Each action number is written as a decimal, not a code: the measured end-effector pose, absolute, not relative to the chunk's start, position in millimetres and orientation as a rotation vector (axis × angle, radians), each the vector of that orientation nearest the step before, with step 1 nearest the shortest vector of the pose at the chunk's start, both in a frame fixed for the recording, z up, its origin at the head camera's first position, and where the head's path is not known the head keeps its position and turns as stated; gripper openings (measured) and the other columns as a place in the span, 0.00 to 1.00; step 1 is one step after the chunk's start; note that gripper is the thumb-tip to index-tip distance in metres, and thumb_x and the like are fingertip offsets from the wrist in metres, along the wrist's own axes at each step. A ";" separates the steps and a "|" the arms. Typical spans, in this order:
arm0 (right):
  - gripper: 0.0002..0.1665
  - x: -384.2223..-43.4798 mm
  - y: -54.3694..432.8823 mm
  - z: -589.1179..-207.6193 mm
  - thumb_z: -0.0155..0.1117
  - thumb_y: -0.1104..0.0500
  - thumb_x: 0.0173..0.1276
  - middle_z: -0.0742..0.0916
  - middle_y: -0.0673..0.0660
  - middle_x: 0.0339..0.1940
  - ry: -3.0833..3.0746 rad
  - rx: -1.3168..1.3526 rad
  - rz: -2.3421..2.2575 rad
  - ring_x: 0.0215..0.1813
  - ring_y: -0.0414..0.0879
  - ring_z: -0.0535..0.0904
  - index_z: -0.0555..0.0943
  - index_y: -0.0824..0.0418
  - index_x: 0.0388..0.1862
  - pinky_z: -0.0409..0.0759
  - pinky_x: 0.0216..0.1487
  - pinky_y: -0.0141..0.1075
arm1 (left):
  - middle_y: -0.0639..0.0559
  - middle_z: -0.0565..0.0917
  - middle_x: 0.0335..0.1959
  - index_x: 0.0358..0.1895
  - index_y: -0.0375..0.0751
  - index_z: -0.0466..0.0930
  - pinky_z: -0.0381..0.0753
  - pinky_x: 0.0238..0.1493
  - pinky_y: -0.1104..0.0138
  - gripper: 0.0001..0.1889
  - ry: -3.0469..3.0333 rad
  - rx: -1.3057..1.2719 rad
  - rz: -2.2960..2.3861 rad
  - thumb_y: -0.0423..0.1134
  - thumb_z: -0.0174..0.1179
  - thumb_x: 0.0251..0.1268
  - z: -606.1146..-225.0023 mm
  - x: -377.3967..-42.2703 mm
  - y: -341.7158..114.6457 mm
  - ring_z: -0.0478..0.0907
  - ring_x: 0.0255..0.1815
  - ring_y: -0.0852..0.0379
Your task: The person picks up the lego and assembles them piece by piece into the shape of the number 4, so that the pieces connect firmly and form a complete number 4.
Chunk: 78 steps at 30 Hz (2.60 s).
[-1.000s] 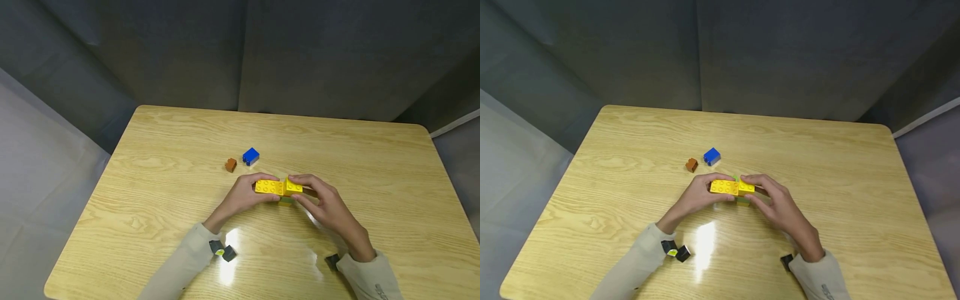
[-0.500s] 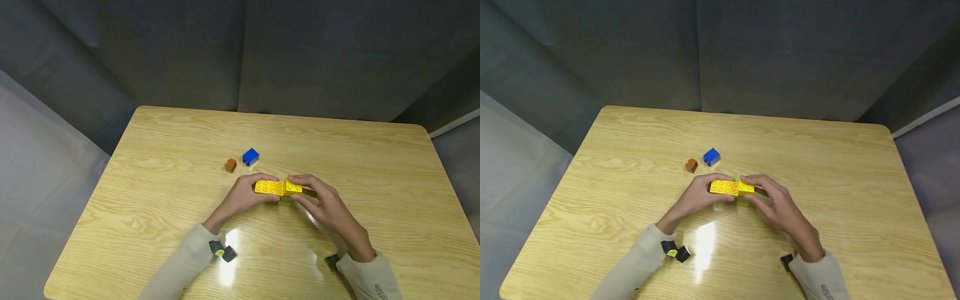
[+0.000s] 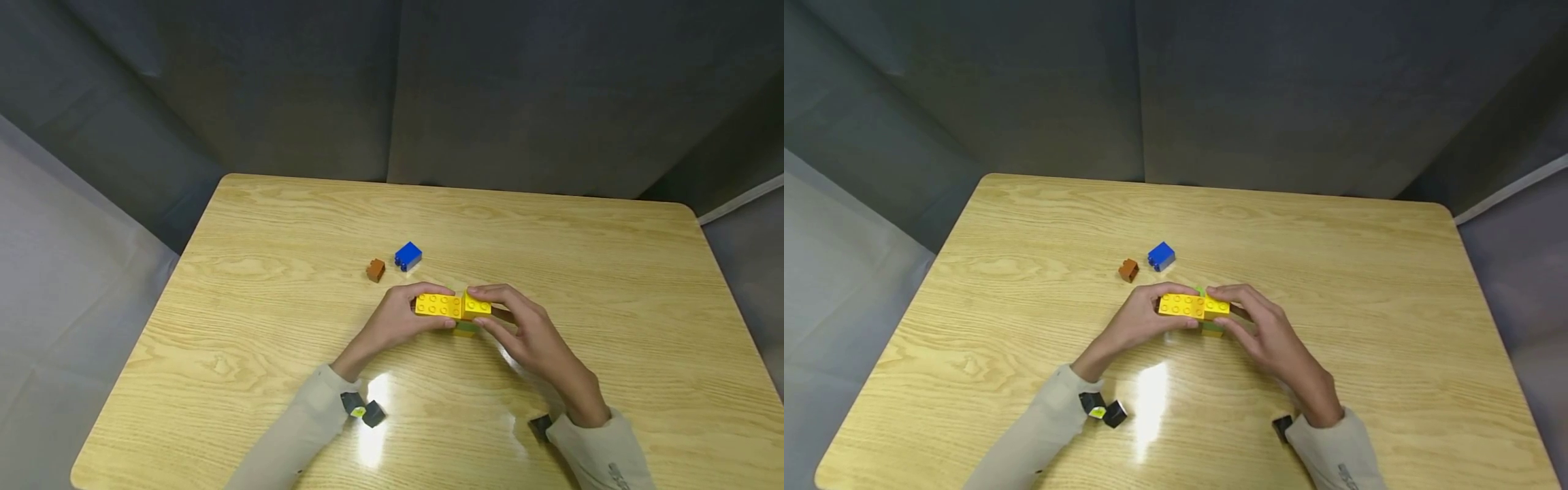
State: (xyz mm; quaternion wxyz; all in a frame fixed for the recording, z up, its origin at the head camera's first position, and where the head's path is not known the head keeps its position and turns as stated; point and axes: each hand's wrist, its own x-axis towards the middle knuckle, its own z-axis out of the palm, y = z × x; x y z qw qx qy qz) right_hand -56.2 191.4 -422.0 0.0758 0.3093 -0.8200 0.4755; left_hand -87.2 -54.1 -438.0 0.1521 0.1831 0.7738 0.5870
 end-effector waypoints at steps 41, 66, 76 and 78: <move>0.31 -54.5 189.8 -423.8 0.72 0.81 0.58 0.85 0.60 0.60 -2.487 0.883 1.377 0.66 0.40 0.78 0.78 0.65 0.59 0.81 0.56 0.29 | 0.51 0.87 0.55 0.58 0.45 0.87 0.78 0.38 0.70 0.21 2.247 0.522 1.658 0.41 0.77 0.61 -437.9 -87.4 -53.2 0.78 0.39 0.59; 0.41 -53.4 191.9 -427.4 0.72 0.74 0.66 0.79 0.61 0.69 -2.587 0.899 1.317 0.68 0.54 0.77 0.68 0.61 0.76 0.82 0.60 0.47 | 0.53 0.87 0.56 0.58 0.46 0.87 0.78 0.35 0.69 0.21 2.253 0.507 1.683 0.41 0.77 0.62 -439.9 -82.9 -55.2 0.78 0.36 0.60; 0.26 -85.5 207.1 -431.7 0.51 0.64 0.85 0.81 0.59 0.69 -2.798 0.682 1.536 0.67 0.56 0.79 0.70 0.58 0.78 0.78 0.66 0.52 | 0.53 0.86 0.57 0.58 0.49 0.88 0.79 0.37 0.69 0.21 2.261 0.472 1.658 0.43 0.78 0.61 -439.7 -81.4 -56.4 0.79 0.38 0.60; 0.26 -94.0 208.5 -436.8 0.53 0.68 0.82 0.80 0.61 0.70 -2.858 0.722 1.535 0.66 0.59 0.79 0.72 0.60 0.76 0.78 0.64 0.58 | 0.54 0.86 0.57 0.58 0.50 0.88 0.79 0.37 0.69 0.21 2.262 0.473 1.654 0.44 0.78 0.61 -439.8 -81.2 -55.9 0.79 0.38 0.59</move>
